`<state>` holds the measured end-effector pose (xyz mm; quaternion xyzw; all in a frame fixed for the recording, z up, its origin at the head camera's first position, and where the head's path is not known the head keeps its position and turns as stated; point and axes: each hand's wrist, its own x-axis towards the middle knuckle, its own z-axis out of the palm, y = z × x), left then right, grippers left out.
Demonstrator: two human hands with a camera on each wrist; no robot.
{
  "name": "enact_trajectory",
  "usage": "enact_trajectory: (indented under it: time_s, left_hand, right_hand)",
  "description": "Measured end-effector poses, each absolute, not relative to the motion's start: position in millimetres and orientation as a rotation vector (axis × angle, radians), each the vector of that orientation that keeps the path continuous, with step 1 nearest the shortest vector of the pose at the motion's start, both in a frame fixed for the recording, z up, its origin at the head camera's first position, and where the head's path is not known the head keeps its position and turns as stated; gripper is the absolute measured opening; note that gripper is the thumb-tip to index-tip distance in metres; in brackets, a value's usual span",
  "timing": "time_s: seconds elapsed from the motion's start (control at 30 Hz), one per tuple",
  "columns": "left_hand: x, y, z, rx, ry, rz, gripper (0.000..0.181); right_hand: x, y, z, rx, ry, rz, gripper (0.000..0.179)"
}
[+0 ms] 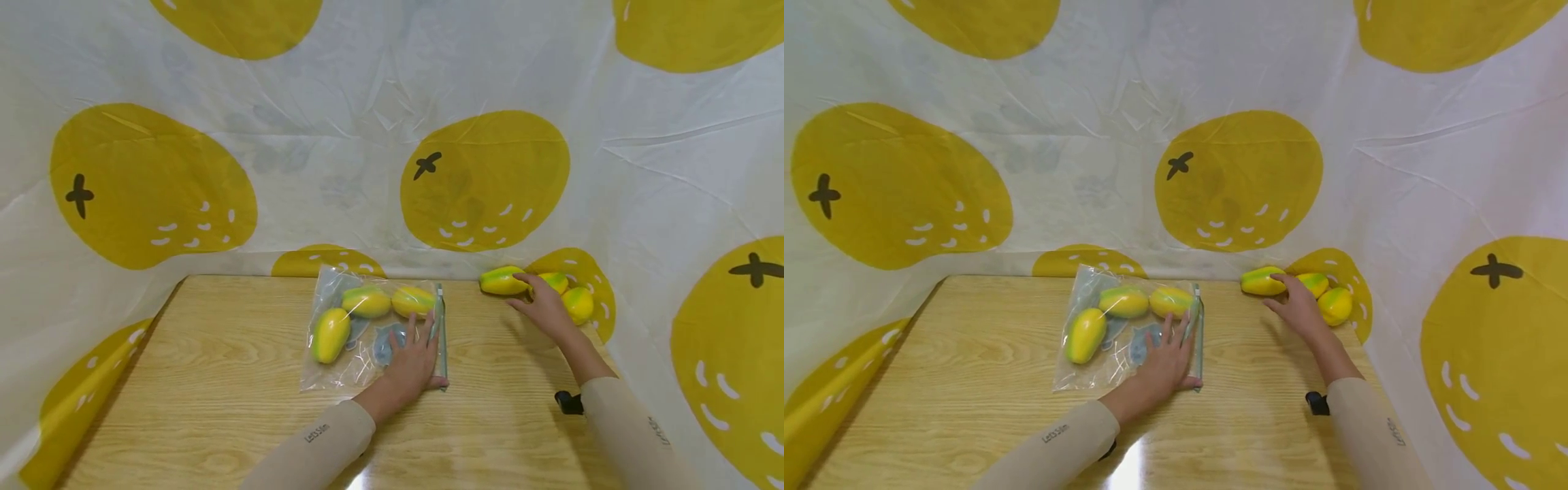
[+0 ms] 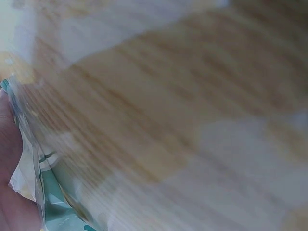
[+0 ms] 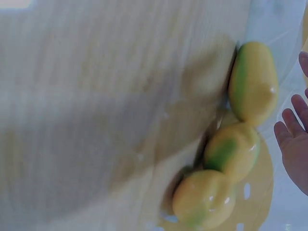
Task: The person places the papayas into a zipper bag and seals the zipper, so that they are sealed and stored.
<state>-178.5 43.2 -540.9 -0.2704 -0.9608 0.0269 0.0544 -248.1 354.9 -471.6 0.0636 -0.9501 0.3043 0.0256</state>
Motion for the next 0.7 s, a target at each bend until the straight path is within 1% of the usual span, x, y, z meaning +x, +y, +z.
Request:
enact_trajectory:
  time_s: [0.2,0.37,0.5,0.7]
  left_hand:
    - [-179.3,42.7,-541.8,-0.830,-2.944,0.055,0.115]
    - [-176.8,39.9,-539.7,-0.831,-2.961,0.074,0.113]
    - [-175.2,37.9,-537.3,-0.831,-2.953,0.081,0.113]
    - [-175.3,41.6,-534.8,-0.838,-2.946,0.041,0.113]
  right_hand:
    - [-275.2,362.7,-464.2,0.215,-3.010,0.866,0.072]
    - [-293.3,362.2,-468.0,0.309,-3.032,0.774,0.075]
    - [-301.4,360.3,-473.1,0.344,-3.048,0.712,0.076]
    - [-305.8,361.2,-476.5,0.304,-3.073,0.687,0.077]
